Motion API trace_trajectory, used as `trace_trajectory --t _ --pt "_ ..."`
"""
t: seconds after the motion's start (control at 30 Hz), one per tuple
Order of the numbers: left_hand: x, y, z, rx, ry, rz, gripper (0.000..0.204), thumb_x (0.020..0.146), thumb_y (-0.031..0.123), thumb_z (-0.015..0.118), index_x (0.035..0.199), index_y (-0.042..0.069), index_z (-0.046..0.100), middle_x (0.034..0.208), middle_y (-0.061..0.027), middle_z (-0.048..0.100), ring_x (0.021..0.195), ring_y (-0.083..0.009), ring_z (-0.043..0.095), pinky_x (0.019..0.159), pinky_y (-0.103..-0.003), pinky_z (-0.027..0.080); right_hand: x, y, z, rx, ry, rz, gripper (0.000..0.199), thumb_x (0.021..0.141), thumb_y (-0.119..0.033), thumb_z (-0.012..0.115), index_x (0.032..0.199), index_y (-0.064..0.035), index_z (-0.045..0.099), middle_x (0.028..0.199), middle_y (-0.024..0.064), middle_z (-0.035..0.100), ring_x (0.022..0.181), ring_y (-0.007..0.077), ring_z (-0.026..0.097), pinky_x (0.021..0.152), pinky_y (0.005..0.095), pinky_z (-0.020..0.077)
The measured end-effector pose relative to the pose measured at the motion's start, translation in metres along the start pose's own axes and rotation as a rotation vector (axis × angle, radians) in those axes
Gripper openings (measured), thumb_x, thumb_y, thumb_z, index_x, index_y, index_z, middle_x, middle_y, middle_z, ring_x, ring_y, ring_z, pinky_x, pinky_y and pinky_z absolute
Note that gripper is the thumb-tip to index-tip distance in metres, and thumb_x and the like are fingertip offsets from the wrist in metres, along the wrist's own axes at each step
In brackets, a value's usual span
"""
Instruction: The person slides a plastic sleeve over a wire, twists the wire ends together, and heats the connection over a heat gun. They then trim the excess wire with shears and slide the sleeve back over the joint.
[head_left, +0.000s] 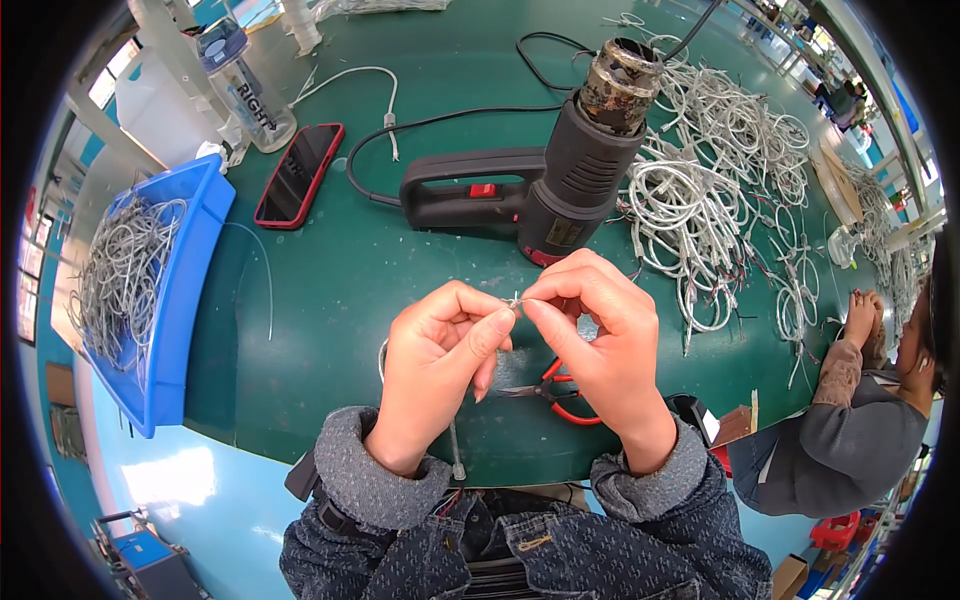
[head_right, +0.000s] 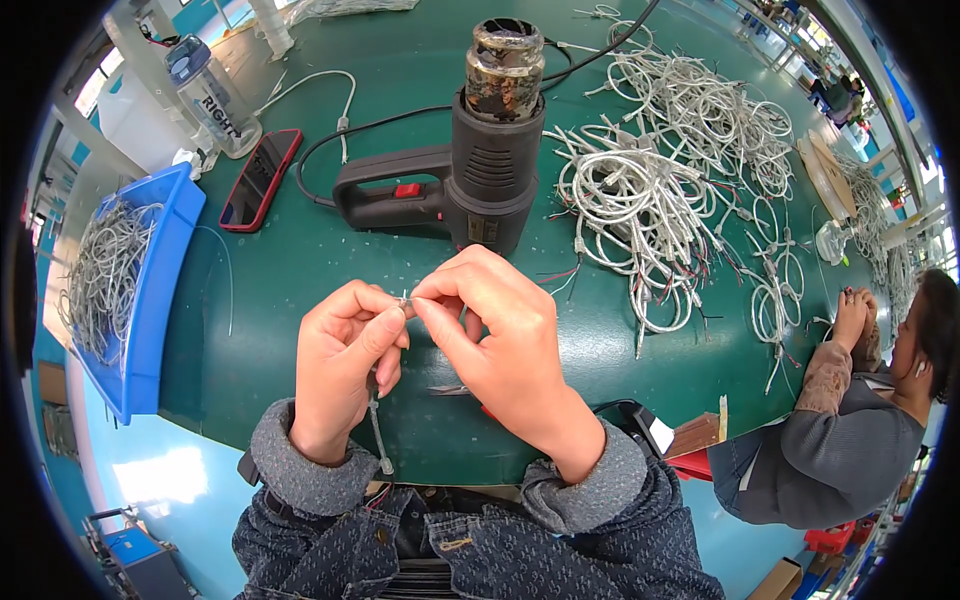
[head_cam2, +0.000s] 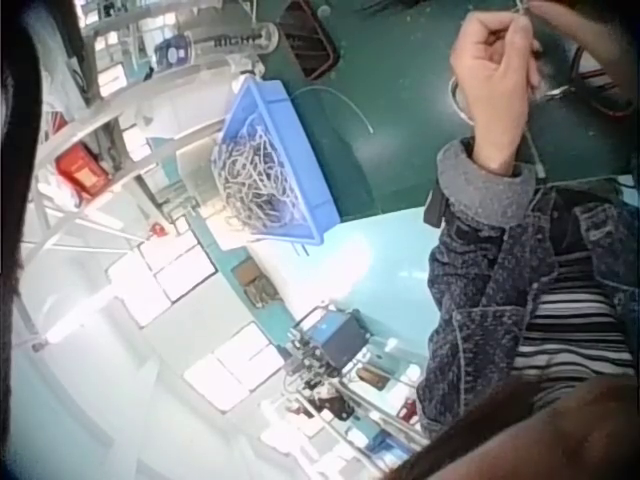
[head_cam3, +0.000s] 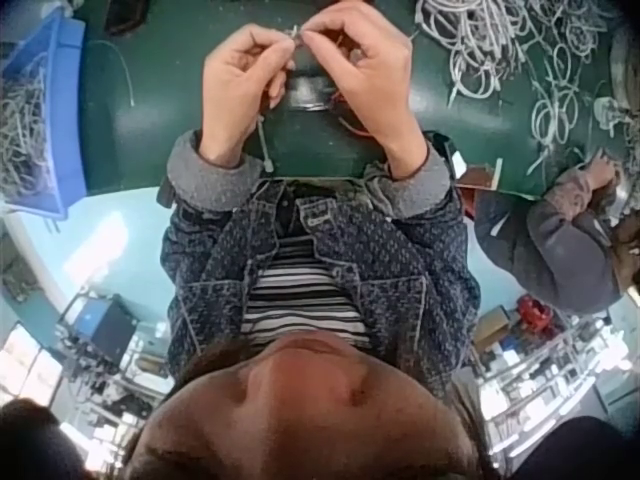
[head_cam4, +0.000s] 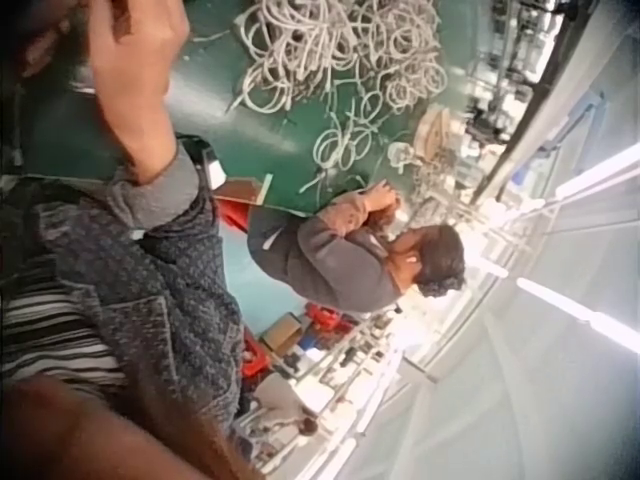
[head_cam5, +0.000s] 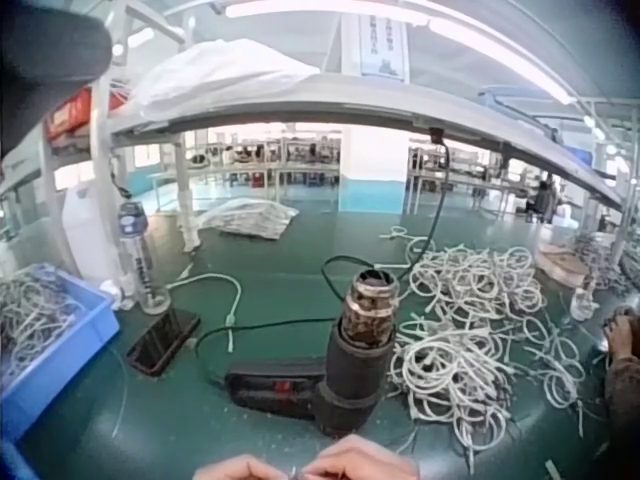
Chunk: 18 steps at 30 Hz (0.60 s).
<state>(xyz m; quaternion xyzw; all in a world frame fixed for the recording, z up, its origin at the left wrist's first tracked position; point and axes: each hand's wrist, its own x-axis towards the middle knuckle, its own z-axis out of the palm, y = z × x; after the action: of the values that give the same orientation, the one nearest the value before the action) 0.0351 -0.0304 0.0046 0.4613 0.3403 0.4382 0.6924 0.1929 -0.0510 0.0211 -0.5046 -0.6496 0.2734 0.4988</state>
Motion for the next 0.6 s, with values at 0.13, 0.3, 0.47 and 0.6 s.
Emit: trace_trajectory --t 0.13,0.3,0.47,0.6 --pt "-0.001 -0.001 0.0 -0.017 -0.002 0.018 0.009 0.09 0.007 0.055 0.089 -0.001 0.054 0.071 -0.0051 0.055 0.045 -0.0051 0.043 0.038 -0.019 0.034 -0.001 0.002 0.001 0.002 0.013 -0.032 0.007 0.078 0.007 0.061 0.084 0.0044 0.062 0.085 0.0081 0.059 0.069 0.0095 0.056 0.057 0.0199 0.0432" --pt "0.001 0.001 0.001 -0.07 -0.015 0.013 0.01 0.091 0.009 0.055 0.09 -0.001 0.054 0.071 -0.0043 0.053 0.046 -0.005 0.041 0.039 -0.019 0.032 -0.002 0.005 0.002 0.108 0.045 0.011 0.012 0.081 0.007 0.057 0.091 0.0033 0.063 0.084 0.0068 0.058 0.068 0.0085 0.055 0.056 0.0193 0.0419" --pt "0.003 0.005 0.0 -0.13 -0.03 -0.015 0.012 0.092 0.011 0.054 0.09 -0.001 0.054 0.07 -0.0037 0.052 0.046 -0.0054 0.04 0.04 -0.02 0.031 0.001 0.004 0.001 0.154 0.083 0.019 0.017 0.085 0.005 0.054 0.1 0.0031 0.061 0.083 0.0056 0.057 0.067 0.0073 0.053 0.056 0.0186 0.0411" --pt "0.002 0.017 0.002 -0.28 -0.083 -0.047 0.012 0.092 0.011 0.053 0.093 -0.001 0.054 0.072 -0.0038 0.052 0.05 -0.0065 0.042 0.043 -0.021 0.034 0.002 0.002 -0.001 0.164 0.102 0.028 0.02 0.086 0.004 0.053 0.105 0.0025 0.059 0.082 0.0045 0.057 0.066 0.0064 0.052 0.057 0.0182 0.0408"
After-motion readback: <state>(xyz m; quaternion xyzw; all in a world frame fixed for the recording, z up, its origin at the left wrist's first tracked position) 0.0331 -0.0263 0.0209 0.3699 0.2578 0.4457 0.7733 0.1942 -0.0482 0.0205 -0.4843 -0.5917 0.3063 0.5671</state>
